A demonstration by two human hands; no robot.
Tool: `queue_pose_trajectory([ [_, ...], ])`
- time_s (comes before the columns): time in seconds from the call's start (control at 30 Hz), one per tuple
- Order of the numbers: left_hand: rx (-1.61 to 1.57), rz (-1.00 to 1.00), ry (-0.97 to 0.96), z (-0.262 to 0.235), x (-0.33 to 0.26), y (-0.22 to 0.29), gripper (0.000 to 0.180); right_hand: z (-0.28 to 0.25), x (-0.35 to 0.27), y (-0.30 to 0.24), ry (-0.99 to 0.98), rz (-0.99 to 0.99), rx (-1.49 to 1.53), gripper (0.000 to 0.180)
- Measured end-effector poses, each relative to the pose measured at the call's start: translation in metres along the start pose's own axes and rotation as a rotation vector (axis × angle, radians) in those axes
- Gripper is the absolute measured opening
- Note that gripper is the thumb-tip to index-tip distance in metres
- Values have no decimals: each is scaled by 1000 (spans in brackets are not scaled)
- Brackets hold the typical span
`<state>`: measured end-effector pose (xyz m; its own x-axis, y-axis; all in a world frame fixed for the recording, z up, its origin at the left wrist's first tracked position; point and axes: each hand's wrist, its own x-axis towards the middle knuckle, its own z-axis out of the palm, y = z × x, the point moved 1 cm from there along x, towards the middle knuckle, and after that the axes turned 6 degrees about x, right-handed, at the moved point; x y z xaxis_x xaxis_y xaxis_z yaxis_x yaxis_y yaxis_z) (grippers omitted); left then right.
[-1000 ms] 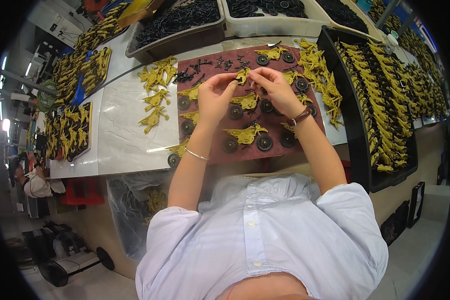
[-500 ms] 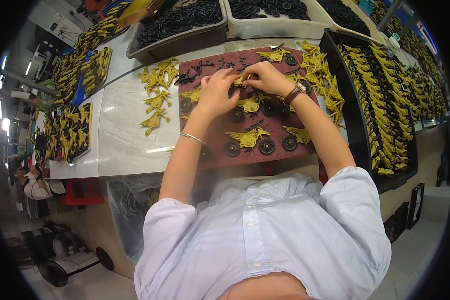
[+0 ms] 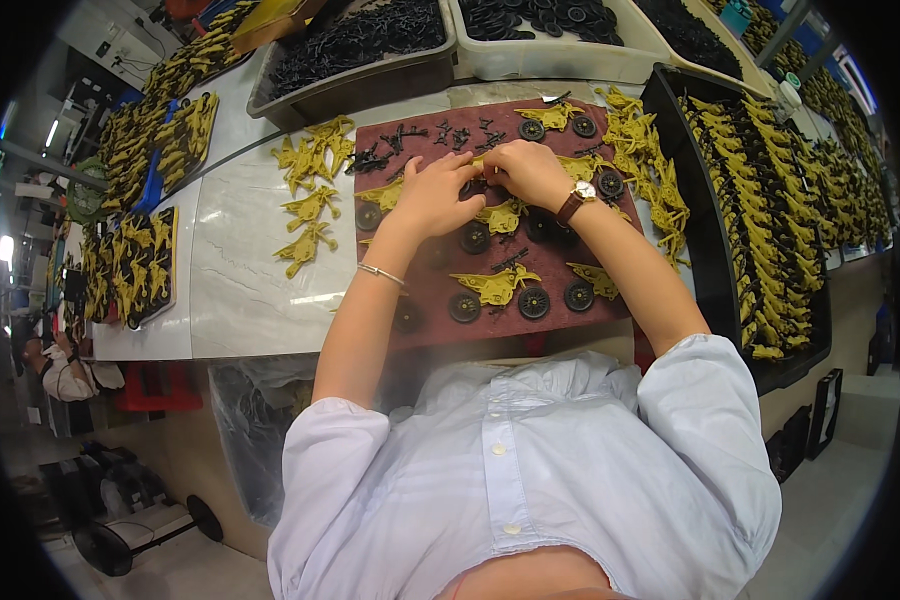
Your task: The person assembles small yellow toy motorcycles by hand, attaching wheels and other small plastic components from a container onto a plastic frame.
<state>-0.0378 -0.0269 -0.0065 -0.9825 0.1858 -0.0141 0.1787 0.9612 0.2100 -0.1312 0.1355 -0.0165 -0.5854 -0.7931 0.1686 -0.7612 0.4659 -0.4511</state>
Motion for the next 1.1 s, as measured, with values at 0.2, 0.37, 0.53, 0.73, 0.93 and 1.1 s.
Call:
queue_pose_trajectory([
  [0.2, 54, -17, 10, 1, -1, 10, 55, 3, -8, -1, 73, 46, 52, 9],
  [0.37, 44, -28, -2, -3, 3, 8, 53, 8, -2, 15, -27, 28, 15, 25],
  [0.53, 49, 1, 148, -5, 2, 13, 43, -8, -14, 16, 266, -127, 632, 22],
  [0.73, -598, 187, 522, -18, 21, 51, 26, -45, -40, 6, -12, 265, 1327, 41],
  [0.93, -534, 246, 522, -12, 42, 66, 20, -45, -48, 25, 67, 348, 1313, 35],
  [1.1, -638, 158, 385, -7, 51, 69, 17, -57, -54, 33, 34, 467, 1288, 29],
])
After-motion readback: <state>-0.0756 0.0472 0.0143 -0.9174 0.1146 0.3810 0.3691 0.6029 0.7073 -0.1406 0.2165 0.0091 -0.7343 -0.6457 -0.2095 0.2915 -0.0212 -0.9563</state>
